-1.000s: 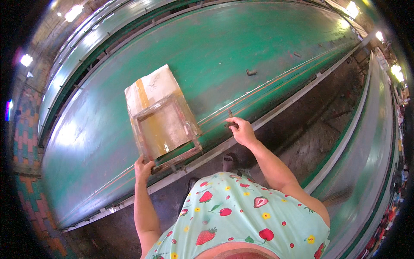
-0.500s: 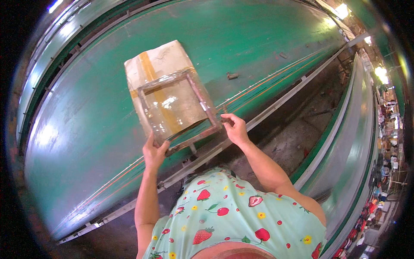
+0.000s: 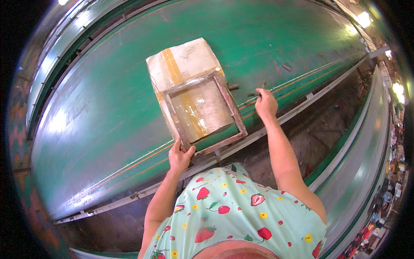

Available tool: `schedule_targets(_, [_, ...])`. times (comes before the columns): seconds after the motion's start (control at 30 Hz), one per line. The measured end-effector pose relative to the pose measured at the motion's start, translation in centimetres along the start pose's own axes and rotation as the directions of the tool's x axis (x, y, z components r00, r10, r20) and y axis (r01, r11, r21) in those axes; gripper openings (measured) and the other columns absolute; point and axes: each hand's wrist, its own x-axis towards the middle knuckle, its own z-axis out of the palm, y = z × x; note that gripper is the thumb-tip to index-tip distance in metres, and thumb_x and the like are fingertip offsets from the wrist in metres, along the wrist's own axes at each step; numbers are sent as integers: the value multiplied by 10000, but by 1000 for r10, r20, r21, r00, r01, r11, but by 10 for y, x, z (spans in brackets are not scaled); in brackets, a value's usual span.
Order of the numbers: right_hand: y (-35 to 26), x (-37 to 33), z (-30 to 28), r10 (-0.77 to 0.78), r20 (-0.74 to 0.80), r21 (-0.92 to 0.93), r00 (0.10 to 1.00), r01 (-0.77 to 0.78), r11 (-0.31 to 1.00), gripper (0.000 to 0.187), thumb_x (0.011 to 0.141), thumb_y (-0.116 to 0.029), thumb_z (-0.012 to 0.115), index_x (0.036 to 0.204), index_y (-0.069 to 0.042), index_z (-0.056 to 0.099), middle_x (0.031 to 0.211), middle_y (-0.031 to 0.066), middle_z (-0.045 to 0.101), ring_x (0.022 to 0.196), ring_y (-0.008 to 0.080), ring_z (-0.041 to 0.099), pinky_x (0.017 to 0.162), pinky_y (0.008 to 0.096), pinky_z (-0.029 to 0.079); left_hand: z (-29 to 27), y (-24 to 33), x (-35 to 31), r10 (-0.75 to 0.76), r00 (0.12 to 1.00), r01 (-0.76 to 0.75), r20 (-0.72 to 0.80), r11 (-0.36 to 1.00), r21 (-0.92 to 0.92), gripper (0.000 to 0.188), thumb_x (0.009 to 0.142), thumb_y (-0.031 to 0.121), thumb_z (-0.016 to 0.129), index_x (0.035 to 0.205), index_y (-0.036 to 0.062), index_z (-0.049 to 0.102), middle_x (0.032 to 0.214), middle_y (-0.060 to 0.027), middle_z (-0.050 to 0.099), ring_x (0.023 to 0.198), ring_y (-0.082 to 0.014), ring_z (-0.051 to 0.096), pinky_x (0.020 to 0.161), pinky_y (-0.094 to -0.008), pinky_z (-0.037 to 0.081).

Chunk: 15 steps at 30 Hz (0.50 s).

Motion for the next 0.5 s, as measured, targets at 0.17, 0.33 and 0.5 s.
schedule_targets(0.17, [25,55,8,-394,-103,-335,913,341,878,461,975,-102,730,1435,-127,723,1396,121,724,1278,377,673,1058,522,561,49,15,10,-47,999,48,-27,999,9,998,849,346,921,1668,-51,511,731,-66,590,656,-184,589,648,-362,525])
schedule_targets(0.33, [13,77,48,-439,188,52,879,437,898,434,954,-76,765,1387,-78,736,1294,137,739,1241,385,681,1049,527,558,55,17,3,-115,992,115,-49,993,2,987,823,290,872,1709,55,507,723,-85,596,664,-209,616,675,-386,547])
schedule_targets(0.5, [24,84,60,-340,161,121,927,323,939,298,956,-126,817,1241,-78,745,1187,145,726,1205,386,699,990,506,592,58,21,-10,-150,982,143,-111,987,-71,980,821,275,871,1708,61,513,697,-63,557,640,-167,563,653,-355,522])
